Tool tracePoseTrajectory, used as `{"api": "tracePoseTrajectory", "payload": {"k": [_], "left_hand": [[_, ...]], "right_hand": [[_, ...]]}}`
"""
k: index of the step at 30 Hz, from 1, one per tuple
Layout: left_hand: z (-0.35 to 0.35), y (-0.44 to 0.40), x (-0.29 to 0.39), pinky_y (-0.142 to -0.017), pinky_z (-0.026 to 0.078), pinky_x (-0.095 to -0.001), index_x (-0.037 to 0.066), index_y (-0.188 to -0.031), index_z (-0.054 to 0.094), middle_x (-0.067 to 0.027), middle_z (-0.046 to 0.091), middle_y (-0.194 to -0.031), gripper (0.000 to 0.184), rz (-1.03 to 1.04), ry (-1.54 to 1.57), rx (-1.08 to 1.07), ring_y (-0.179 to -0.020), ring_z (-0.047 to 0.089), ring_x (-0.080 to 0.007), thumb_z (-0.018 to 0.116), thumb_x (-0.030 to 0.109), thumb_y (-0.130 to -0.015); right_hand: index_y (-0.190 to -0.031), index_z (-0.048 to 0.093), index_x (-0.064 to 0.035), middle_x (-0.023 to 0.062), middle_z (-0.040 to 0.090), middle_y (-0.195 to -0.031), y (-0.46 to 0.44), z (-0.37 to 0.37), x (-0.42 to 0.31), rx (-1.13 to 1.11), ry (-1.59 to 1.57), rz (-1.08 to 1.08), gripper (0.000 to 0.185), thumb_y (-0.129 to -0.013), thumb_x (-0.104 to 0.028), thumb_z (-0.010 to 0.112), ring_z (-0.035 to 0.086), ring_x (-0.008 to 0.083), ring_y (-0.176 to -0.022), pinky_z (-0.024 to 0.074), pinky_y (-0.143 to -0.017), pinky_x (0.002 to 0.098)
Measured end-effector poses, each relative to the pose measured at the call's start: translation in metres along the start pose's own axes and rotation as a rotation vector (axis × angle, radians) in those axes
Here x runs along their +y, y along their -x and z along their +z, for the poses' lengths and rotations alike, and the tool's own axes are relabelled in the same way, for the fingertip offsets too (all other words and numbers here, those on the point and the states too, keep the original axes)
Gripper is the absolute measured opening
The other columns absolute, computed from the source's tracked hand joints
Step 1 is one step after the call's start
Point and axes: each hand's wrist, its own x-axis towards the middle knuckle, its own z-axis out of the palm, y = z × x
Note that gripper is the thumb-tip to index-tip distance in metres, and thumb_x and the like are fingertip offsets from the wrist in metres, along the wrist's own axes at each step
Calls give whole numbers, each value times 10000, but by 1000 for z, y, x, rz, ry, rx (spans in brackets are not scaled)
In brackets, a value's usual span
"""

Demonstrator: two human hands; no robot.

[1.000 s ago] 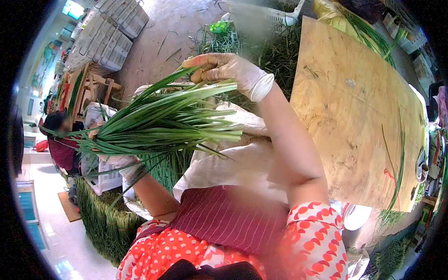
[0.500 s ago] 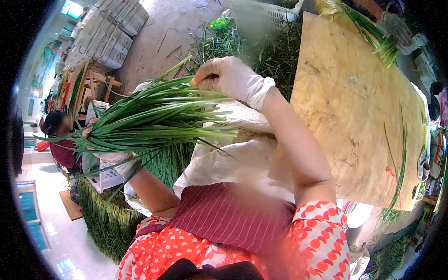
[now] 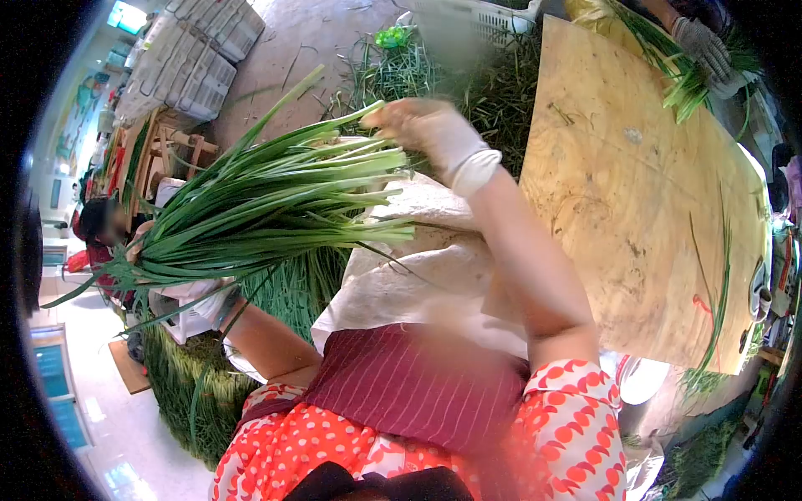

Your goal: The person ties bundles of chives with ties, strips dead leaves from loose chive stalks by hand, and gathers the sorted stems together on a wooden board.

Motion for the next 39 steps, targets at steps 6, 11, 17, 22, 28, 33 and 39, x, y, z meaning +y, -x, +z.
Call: {"api": "tracePoseTrajectory", "payload": {"k": [6, 11, 17, 22, 28, 33, 39], "left_hand": [[8, -7, 5, -947, 392, -327, 53, -1122, 421, -42, 559, -1045, 407, -94, 195, -24, -1012, 511, -152, 580, 243, -799], [-10, -23, 18, -955, 384, -377, 84, -1150, 426, -77, 521, -1139, 454, -102, -70, -25, -1036, 504, -215, 479, 417, -846], [-12, -61, 31, -918, 414, -408, 73, -1034, 515, -108, 528, -1103, 367, 240, -859, 202, -1026, 514, -243, 463, 371, -826], [5, -93, 1, -885, 435, -386, 26, -979, 545, -118, 574, -1007, 269, 55, -830, 92, -962, 545, -230, 429, 218, -831], [-29, -171, 2, -855, 424, -442, 43, -1005, 556, -138, 563, -1025, 369, 79, -949, -10, -926, 533, -261, 351, 305, -847], [25, -182, -50, -902, 379, -470, 48, -1086, 524, -158, 534, -1097, 425, 275, -1106, 296, -1017, 498, -262, 289, 324, -864], [38, -208, -60, -987, 318, -427, 20, -1233, 418, -154, 478, -1238, 435, 141, -1005, 330, -1128, 442, -309, 300, 253, -886]], "right_hand": [[-1292, 433, -120, 79, 518, -1231, -14, -65, 14, 448, 985, -167, 540, -811, -262, 633, 521, 142, -1055, 405, -906, 273], [-1229, 498, -112, 73, 546, -1193, -11, -1, 7, -144, 343, -285, 433, -813, -132, 614, 520, 137, -1051, 412, -905, 249], [-893, 604, 19, 56, 617, -758, -13, -26, -5, 332, 292, -64, 269, -908, -224, 489, 545, 103, -608, 471, -589, 221], [-1273, 404, -19, 143, 535, -1184, 22, -11, 15, -314, 126, 111, 739, -817, -601, 426, 540, 246, -1049, 428, -915, 380], [-1282, 380, -38, 88, 574, -1041, 54, 53, 26, -353, -372, 406, 546, -852, -316, 570, 562, 131, -768, 452, -836, 318], [-1021, 589, 13, -50, 404, -587, 66, 17, -15, -24, -77, 225, 378, -697, 19, 395, 338, 45, -497, 287, -452, 191], [-1025, 577, -72, -64, 441, -598, 64, -112, 23, 485, -687, -186, 258, -861, -271, 561, 285, 16, -467, 224, -400, 158]]}}
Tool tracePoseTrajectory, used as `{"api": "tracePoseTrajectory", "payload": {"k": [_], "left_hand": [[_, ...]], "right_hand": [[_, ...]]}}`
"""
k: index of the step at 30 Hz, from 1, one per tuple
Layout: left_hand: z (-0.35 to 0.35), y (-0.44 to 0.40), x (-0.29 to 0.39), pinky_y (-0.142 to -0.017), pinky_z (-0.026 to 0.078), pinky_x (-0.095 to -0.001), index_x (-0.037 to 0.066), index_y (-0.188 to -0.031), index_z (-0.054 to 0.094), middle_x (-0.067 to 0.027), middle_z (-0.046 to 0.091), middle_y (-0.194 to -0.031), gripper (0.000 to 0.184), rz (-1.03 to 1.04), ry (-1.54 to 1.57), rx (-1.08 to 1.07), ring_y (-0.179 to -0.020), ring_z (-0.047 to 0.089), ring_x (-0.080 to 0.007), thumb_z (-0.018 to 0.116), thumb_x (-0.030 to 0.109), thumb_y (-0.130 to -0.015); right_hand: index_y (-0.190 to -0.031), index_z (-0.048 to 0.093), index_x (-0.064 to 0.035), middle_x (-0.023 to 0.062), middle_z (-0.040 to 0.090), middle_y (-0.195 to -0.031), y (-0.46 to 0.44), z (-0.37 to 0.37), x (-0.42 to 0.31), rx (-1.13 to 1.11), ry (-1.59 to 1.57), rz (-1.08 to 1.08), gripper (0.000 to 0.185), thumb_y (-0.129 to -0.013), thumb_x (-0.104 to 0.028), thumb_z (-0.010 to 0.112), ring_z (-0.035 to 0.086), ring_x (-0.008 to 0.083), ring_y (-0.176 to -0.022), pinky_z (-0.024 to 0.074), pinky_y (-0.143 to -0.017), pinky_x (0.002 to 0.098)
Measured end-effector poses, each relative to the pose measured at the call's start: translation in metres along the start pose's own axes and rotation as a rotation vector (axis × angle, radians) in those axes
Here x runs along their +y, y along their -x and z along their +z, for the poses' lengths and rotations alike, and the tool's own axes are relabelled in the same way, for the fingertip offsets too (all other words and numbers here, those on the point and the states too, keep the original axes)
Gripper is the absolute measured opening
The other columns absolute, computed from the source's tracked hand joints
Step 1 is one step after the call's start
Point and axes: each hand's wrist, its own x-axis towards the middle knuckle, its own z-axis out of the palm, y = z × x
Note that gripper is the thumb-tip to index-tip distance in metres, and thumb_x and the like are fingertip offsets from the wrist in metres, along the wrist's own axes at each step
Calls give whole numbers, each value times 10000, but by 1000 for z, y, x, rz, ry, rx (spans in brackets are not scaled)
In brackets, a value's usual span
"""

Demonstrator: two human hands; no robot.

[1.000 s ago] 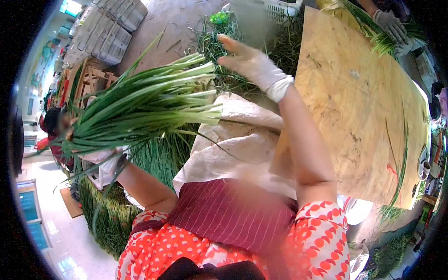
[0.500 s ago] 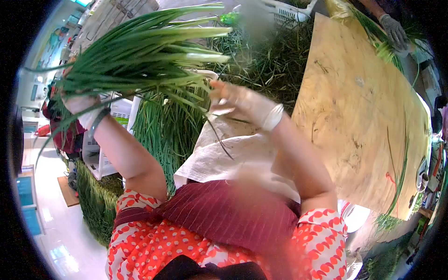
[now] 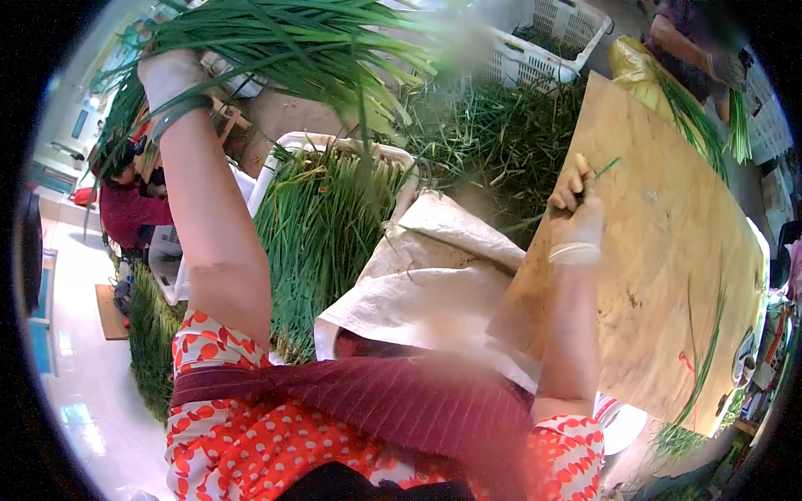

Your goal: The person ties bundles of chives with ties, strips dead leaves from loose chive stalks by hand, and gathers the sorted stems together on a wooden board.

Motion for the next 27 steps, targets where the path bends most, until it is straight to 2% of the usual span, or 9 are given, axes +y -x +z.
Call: {"api": "tracePoseTrajectory", "payload": {"k": [2, 3, 6, 7, 8, 13, 16, 19, 27], "left_hand": [[9, -3, -2, -980, 323, -422, 16, -1227, 420, -154, 482, -1229, 432, 21, -40, -5, -1120, 447, -305, 310, 252, -882], [12, -3, -8, -976, 325, -419, 14, -1225, 421, -154, 485, -1224, 431, 25, -59, -12, -1115, 449, -303, 315, 251, -881], [20, -2, -11, -965, 331, -410, 8, -1217, 425, -153, 492, -1210, 429, 50, -128, -21, -1103, 457, -297, 330, 250, -876], [22, -3, -14, -961, 334, -407, 6, -1214, 426, -153, 494, -1206, 428, 59, -149, -26, -1099, 459, -295, 335, 249, -874], [24, -4, -15, -958, 336, -404, 4, -1212, 427, -153, 497, -1201, 427, 68, -173, -31, -1095, 462, -293, 341, 249, -872], [35, -4, -23, -939, 347, -390, -6, -1198, 432, -153, 509, -1178, 424, 90, -272, -52, -1074, 474, -283, 366, 246, -864], [40, -4, -26, -928, 354, -381, -12, -1190, 435, -153, 516, -1164, 423, 104, -307, -64, -1062, 481, -277, 381, 244, -859], [40, -3, -24, -917, 361, -372, -18, -1183, 438, -153, 523, -1150, 422, 112, -322, -64, -1049, 488, -271, 396, 243, -854], [43, 0, -22, -888, 378, -349, -34, -1161, 446, -153, 542, -1113, 421, 154, -400, -78, -1016, 508, -255, 437, 238, -840]], "right_hand": [[-1123, 547, -70, -29, 604, -779, 31, 51, 18, 16, 296, 45, 367, -858, -323, 559, 337, 13, -506, 248, -413, 152], [-1261, 441, -105, 59, 549, -1190, 26, 41, 38, -275, 288, 238, 597, -820, -496, 532, 236, 18, -463, 220, -417, 152], [-1360, 303, -128, 17, 407, -1339, 59, 96, 85, -628, 379, 438, 808, -740, -567, 577, 278, 27, -575, 261, -517, 168], [-1379, 255, -141, 5, 396, -1340, 56, 104, 105, -665, 269, 504, 794, -757, -485, 609, 293, 37, -602, 288, -556, 187], [-1381, 243, -156, -8, 416, -1319, 50, 113, 125, -692, 175, 482, 742, -782, -371, 624, 295, 43, -598, 309, -568, 191], [-1345, 326, -171, -13, 532, -1119, 42, 176, 168, -390, 116, 626, 542, -864, -290, 545, 328, 39, -567, 332, -567, 176], [-1259, 443, -141, -24, 552, -926, 52, 187, 157, -563, 104, 705, 419, -885, -313, 519, 335, 33, -552, 324, -565, 174], [-1151, 522, -64, -53, 411, -711, 65, 164, 140, -901, 164, 681, 396, -888, -359, 503, 302, 34, -536, 296, -540, 185], [-1012, 570, -48, -56, 329, -593, 83, 144, 110, -868, 497, 589, 426, -877, -442, 482, 312, 53, -521, 286, -499, 204]]}}
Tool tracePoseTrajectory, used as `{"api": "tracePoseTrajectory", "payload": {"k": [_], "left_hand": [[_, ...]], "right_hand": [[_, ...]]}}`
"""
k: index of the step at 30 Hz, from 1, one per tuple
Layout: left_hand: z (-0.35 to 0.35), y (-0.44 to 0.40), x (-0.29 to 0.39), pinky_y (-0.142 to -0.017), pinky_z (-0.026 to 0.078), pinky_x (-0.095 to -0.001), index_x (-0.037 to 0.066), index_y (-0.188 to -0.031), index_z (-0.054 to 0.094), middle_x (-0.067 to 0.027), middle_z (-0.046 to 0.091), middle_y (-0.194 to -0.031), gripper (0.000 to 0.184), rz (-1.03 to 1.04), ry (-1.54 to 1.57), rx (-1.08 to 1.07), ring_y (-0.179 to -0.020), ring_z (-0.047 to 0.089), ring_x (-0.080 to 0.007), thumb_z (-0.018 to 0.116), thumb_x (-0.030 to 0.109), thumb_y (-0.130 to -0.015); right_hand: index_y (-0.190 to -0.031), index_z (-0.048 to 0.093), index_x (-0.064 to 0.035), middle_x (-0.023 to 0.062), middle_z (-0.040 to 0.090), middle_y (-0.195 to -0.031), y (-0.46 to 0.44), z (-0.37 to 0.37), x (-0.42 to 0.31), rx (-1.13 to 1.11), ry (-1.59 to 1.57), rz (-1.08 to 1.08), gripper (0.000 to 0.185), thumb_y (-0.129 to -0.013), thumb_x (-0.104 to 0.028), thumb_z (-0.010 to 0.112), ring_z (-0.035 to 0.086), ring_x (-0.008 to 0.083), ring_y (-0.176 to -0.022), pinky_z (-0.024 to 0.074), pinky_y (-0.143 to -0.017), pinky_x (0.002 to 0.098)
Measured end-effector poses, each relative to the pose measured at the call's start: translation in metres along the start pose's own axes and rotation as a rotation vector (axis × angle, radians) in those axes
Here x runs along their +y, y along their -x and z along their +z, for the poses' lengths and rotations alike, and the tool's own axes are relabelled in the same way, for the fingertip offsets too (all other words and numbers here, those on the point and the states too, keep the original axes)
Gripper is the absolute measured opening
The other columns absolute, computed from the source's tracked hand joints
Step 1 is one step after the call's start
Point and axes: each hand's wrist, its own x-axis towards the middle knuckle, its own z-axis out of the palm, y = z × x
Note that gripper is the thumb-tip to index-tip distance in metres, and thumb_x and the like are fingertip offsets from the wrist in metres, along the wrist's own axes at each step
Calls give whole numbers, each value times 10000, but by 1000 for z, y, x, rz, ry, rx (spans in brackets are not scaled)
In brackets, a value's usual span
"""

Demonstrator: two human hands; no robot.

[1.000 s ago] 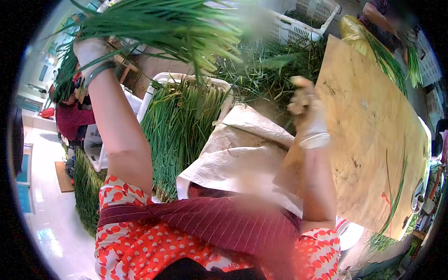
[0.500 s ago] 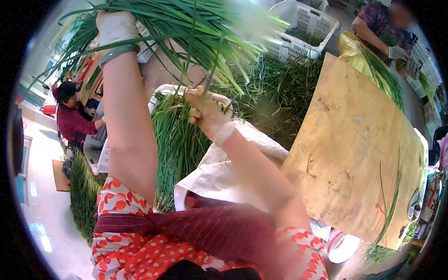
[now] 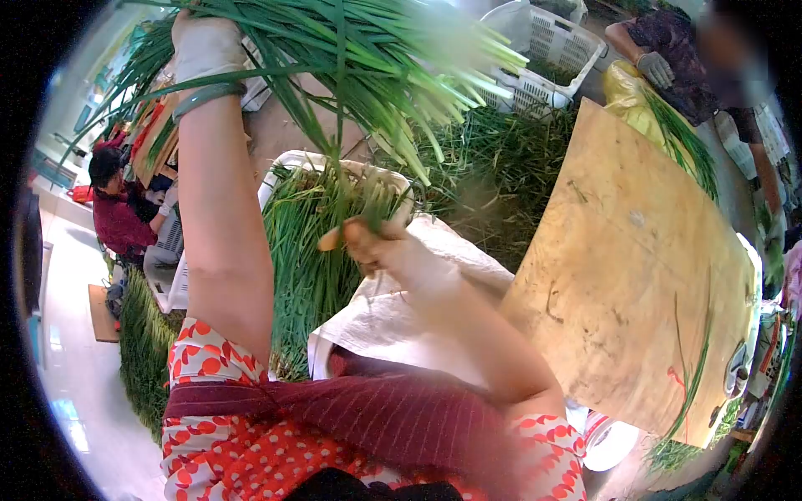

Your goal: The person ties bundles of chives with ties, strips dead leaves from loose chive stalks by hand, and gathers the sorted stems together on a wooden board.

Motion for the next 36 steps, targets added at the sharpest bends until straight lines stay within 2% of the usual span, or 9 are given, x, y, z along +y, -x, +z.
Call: {"api": "tracePoseTrajectory", "payload": {"k": [10, 15, 17, 20, 22, 26, 30, 34, 36], "left_hand": [[4, 3, -1, -851, 401, -320, -54, -1135, 457, -152, 566, -1067, 424, 55, -149, -20, -975, 532, -234, 488, 233, -823], [5, -2, 0, -833, 412, -306, -63, -1122, 462, -152, 578, -1044, 428, 122, -321, -51, -954, 544, -224, 513, 230, -815], [5, -3, 0, -826, 416, -300, -67, -1117, 464, -152, 582, -1035, 429, 150, -404, -69, -946, 549, -220, 524, 229, -811], [4, -12, 0, -815, 423, -291, -73, -1109, 467, -152, 589, -1021, 432, 207, -533, -83, -934, 557, -214, 539, 227, -806], [7, -15, 0, -807, 428, -285, -77, -1103, 469, -152, 594, -1012, 434, 230, -584, -94, -925, 561, -210, 549, 226, -803], [14, -16, -3, -793, 437, -274, -85, -1093, 473, -152, 604, -993, 439, 259, -648, -106, -909, 571, -202, 569, 224, -796], [12, -12, -3, -778, 445, -262, -93, -1082, 478, -152, 613, -975, 444, 277, -676, -108, -892, 581, -194, 590, 222, -789], [7, -16, -4, -763, 454, -251, -101, -1072, 482, -152, 623, -956, 450, 303, -710, -104, -876, 591, -186, 610, 219, -783], [4, -17, -5, -756, 459, -245, -105, -1066, 484, -151, 628, -947, 454, 318, -728, -101, -868, 595, -182, 620, 218, -779]], "right_hand": [[-640, 416, -149, -60, 332, -534, 146, -83, -52, 1223, -260, -615, 329, -904, -337, 473, 304, 61, -479, 279, -440, 209], [-1126, 585, -80, 6, 618, -959, 90, -72, -13, 427, 571, 110, 289, -904, -238, 490, 516, 53, -764, 409, -671, 192], [-1190, 529, -68, 100, 590, -1125, 30, -73, 14, 423, 921, -139, 310, -897, -153, 474, 555, 231, -1019, 393, -902, 301], [-1342, 332, -109, 80, 427, -1321, -58, -82, 22, 428, 700, -263, 505, -874, -112, 522, 472, 166, -1143, 317, -1006, 261], [-1365, 263, -130, 103, 356, -1363, -99, -65, -7, 293, -563, -21, 578, -869, -216, 547, 505, 181, -1108, 351, -1002, 284], [-1237, 450, -97, 107, 559, -1087, -128, -48, -11, 190, -619, -225, 453, -868, -345, 537, 597, 146, -810, 489, -740, 263], [-878, 616, -49, -57, 370, -562, -64, -44, -17, 169, 133, -125, 322, -900, -347, 495, 297, 54, -501, 232, -458, 239], [-966, 661, -90, 13, 590, -718, 2, -90, 11, 334, 802, 394, 254, -897, -264, 490, 441, 88, -558, 385, -536, 239], [-950, 669, -120, 76, 635, -994, 37, -106, 10, 483, 712, 386, 190, -849, -199, 528, 574, 173, -853, 431, -803, 262]]}}
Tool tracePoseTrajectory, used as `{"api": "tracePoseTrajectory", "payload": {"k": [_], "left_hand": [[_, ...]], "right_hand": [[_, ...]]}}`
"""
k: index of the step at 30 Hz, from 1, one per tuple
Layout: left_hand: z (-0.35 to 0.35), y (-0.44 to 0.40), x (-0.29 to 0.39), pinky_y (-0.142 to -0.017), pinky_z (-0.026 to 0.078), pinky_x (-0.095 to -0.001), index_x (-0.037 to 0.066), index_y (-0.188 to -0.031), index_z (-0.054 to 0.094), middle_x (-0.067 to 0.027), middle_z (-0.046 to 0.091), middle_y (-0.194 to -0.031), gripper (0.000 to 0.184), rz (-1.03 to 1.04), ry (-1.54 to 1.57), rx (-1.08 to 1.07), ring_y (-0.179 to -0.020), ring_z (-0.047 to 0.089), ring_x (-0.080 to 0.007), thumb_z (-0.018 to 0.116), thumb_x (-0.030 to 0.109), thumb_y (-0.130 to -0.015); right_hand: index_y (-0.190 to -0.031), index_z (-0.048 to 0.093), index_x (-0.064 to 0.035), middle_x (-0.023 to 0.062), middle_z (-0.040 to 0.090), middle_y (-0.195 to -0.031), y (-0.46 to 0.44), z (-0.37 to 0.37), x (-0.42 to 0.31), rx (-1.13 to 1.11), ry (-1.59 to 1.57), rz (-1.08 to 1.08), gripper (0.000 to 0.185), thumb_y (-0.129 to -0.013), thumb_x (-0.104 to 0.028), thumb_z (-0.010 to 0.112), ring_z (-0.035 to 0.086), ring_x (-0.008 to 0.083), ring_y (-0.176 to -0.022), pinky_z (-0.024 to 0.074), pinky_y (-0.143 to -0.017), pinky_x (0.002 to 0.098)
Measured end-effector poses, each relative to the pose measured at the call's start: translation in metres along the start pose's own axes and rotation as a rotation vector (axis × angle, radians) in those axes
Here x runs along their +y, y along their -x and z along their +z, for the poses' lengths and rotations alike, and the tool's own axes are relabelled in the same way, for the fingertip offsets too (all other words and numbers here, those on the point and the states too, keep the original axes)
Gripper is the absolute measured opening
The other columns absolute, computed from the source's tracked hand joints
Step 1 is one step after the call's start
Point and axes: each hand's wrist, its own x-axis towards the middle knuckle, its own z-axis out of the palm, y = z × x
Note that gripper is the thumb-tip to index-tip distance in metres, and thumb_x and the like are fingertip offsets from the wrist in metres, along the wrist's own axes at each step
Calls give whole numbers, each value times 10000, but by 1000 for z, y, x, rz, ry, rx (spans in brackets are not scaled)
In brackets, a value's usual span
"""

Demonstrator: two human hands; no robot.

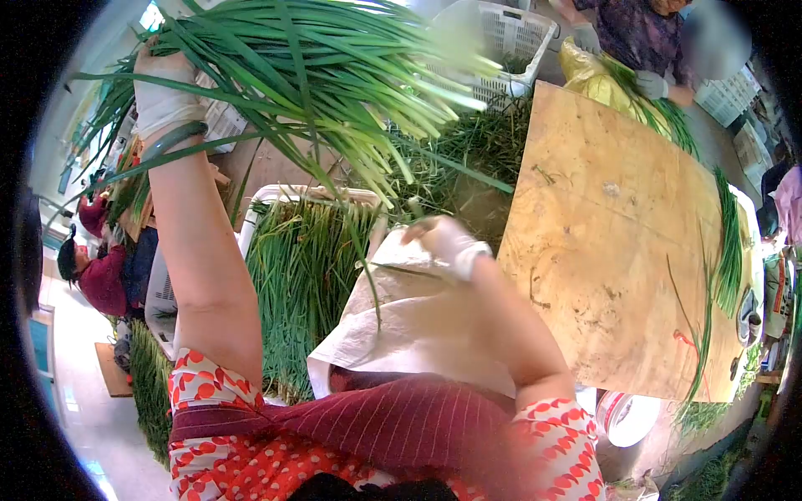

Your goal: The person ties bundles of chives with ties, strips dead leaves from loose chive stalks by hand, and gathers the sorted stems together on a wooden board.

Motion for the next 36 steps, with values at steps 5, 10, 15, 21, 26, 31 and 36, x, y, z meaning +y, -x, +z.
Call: {"api": "tracePoseTrajectory", "payload": {"k": [5, 10, 15, 21, 26, 31, 36], "left_hand": [[-5, -2, -5, -738, 470, -230, -115, -1053, 489, -151, 639, -924, 462, 14, -30, 9, -847, 608, -171, 646, 216, -771], [-1, 25, 28, -706, 481, -237, -123, -1014, 503, -138, 649, -872, 450, -68, 71, 54, -795, 617, -166, 668, 205, -753], [-15, 39, 25, -713, 487, -264, -105, -1009, 510, -131, 645, -876, 421, 114, -222, 5, -807, 612, -171, 645, 213, -766], [-12, 27, -53, -776, 458, -308, -11, -1026, 531, -124, 627, -953, 256, 304, -461, -58, -900, 583, -203, 408, 139, -859], [-20, 53, 0, -764, 480, -322, -17, -1040, 501, -138, 613, -931, 242, -465, 908, 47, -834, 591, -240, 367, 31, -844], [-18, 79, 16, -712, 517, -347, -61, -1121, 442, -173, 588, -942, 409, -152, 272, 14, -801, 596, -231, 420, -152, -723], [-11, 89, -8, -708, 533, -333, -54, -1032, 507, -174, 602, -905, 354, -254, 679, 59, -784, 609, -235, 466, -146, -693]], "right_hand": [[-1119, 579, -84, -15, 618, -935, 54, -45, -29, 454, -441, -429, 385, -797, -289, 632, 490, 35, -659, 379, -533, 199], [-1104, 562, -64, -81, 402, -642, 38, -42, -91, 178, -1099, -530, 330, -832, -247, 597, 309, 46, -525, 318, -535, 200], [-972, 594, -45, -37, 419, -637, 42, -27, -103, 300, -1035, -689, 239, -904, -250, 493, 345, 56, -532, 352, -524, 209], [-906, 567, -66, -21, 435, -647, 105, -74, -62, 496, -984, -1105, 268, -913, -311, 459, 371, 75, -550, 383, -601, 255], [-886, 567, -70, -26, 422, -652, 112, -99, -53, 481, -1010, -1135, 275, -912, -322, 460, 364, 74, -548, 377, -631, 266], [-896, 615, -16, -7, 529, -700, 82, -73, -80, 434, -649, -918, 339, -912, -319, 465, 439, 78, -628, 352, -590, 201], [-904, 629, 10, -28, 529, -677, 121, -108, -81, 737, -495, -824, 311, -911, -263, 479, 420, 50, -589, 329, -558, 179]]}}
